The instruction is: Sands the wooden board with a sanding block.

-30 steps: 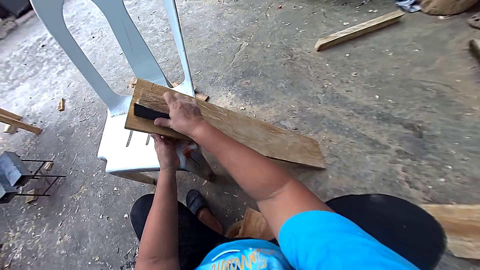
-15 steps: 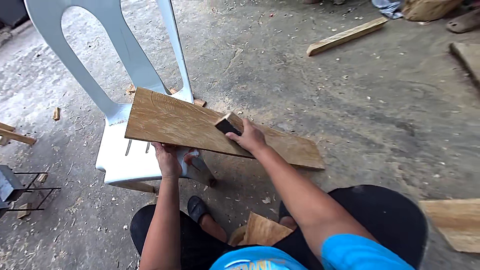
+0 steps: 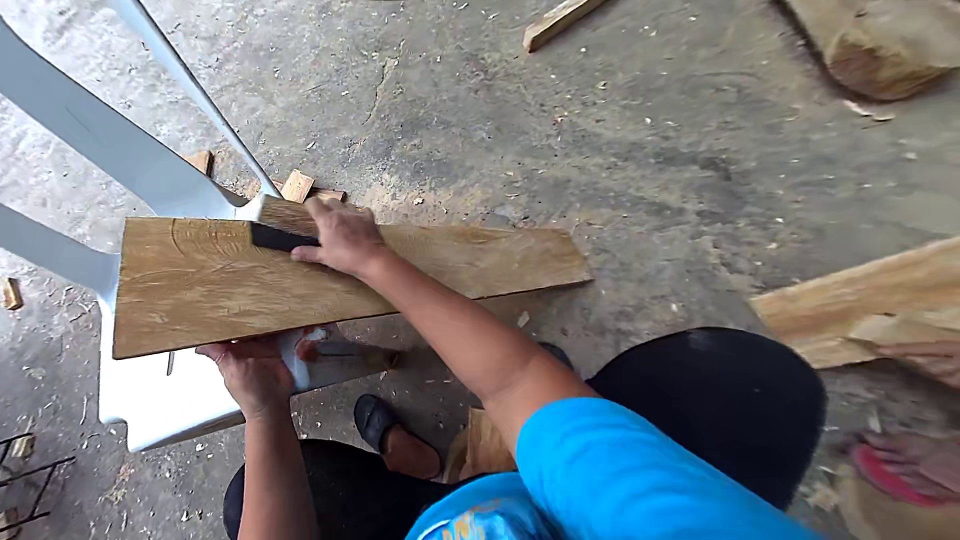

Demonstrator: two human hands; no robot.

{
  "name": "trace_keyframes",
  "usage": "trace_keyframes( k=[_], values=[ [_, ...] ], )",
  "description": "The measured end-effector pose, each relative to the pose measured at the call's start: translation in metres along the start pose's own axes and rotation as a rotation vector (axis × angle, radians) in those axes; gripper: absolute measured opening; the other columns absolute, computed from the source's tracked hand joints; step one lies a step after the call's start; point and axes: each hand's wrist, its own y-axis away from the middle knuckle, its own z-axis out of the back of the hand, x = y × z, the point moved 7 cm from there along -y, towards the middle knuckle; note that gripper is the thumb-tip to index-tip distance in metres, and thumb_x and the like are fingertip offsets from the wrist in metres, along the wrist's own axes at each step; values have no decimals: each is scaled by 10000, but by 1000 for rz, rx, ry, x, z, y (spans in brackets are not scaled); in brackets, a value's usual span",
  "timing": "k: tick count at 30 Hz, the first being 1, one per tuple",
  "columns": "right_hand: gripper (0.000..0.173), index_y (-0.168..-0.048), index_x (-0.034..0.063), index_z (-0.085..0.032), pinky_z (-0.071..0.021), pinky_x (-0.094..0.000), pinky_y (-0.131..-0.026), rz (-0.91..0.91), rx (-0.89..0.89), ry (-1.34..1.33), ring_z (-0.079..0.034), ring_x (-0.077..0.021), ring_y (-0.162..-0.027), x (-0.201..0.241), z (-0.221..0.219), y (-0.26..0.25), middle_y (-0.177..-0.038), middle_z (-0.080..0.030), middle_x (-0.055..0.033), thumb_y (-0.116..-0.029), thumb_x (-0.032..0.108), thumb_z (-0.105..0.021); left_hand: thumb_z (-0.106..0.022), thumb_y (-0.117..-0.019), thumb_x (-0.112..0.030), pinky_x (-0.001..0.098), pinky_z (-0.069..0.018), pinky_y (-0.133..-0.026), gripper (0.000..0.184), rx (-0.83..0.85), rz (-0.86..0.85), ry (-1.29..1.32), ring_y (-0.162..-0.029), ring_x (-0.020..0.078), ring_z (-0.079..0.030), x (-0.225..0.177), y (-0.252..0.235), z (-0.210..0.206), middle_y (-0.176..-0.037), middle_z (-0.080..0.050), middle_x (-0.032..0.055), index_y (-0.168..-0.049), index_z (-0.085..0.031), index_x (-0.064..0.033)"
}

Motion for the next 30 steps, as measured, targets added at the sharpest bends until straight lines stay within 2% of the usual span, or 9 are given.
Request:
trace_keyframes(
  k=[5, 8, 10, 13, 18, 20, 22, 26, 30],
  values=[
    [879, -1502, 21, -458, -452, -729, -981, -556, -56, 7, -596, -528, -1212, -234, 15, 76, -1337, -597, -334, -889, 587, -737, 84, -1049, -517, 436, -554, -942, 672, -28, -17, -13, -1155, 214, -627, 0, -1, 1, -1332, -562, 93, -1511, -224, -138],
    [903, -1529, 31, -405, -454, -700, -1016, -821, -66, -16, -575, -511, -1265, -308, 19, 123, -1383, -569, -330, -900, 595, -725, 85, -1054, -498, 419, -554, -943, 656, -26, -25, -3, -1169, 203, -621, 0, 1, -1, -1357, -548, 88, -1521, -207, -142],
    [881, -1528, 39, -403, -454, -678, -1030, -852, -65, -29, -577, -489, -1276, -305, 19, 132, -1384, -578, -311, -912, 582, -720, 79, -1054, -501, 408, -568, -910, 652, -31, -21, 10, -1122, 192, -643, -1, 0, -3, -1313, -575, 77, -1502, -235, -146],
    [836, -1458, 13, -489, -452, -684, -1016, -661, -76, -14, -599, -490, -1232, -246, 9, 119, -1327, -611, -310, -890, 565, -753, 79, -1054, -501, 395, -576, -876, 648, -28, -27, 9, -1075, 188, -654, -2, -2, -3, -1275, -588, 71, -1489, -254, -153],
    [776, -1317, 68, -646, -488, -661, -955, -91, -127, -26, -654, -424, -1130, -54, -16, 71, -1204, -689, -234, -798, 624, -798, 76, -1054, -512, 405, -566, -895, 652, -24, -27, -7, -1095, 191, -641, 0, -4, -1, -1297, -578, 72, -1512, -236, -167],
    [719, -1337, 125, -646, -499, -613, -942, 80, -54, -48, -647, -382, -1136, 23, -22, 60, -1207, -689, -184, -826, 611, -782, 78, -1054, -512, 406, -561, -903, 670, -15, -38, -2, -1107, 198, -634, -1, -5, 0, -1312, -572, 84, -1520, -234, -144],
    [675, -1383, 154, -611, -488, -567, -948, 179, 58, -54, -618, -346, -1157, 64, -24, 57, -1225, -657, -152, -878, 579, -752, 73, -1059, -501, 385, -548, -939, 666, 4, -47, 14, -1136, 184, -616, -2, -5, 1, -1334, -550, 80, -1529, -215, -128],
    [641, -1425, 146, -597, -473, -564, -990, 147, 69, -68, -605, -353, -1212, 25, -14, 72, -1293, -648, -168, -901, 473, -772, 64, -1066, -495, 451, -566, -892, 662, -15, -29, -43, -1074, 245, -645, 0, -6, 5, -1275, -580, 128, -1506, -228, -96],
    [698, -1394, 53, -609, -484, -658, -958, -190, -44, -45, -639, -457, -1168, -119, 5, 112, -1272, -665, -264, -880, 490, -784, 75, -1068, -470, 469, -565, -895, 650, -8, -45, -94, -1073, 257, -648, -2, -5, 4, -1274, -571, 143, -1501, -201, -73]
  ],
)
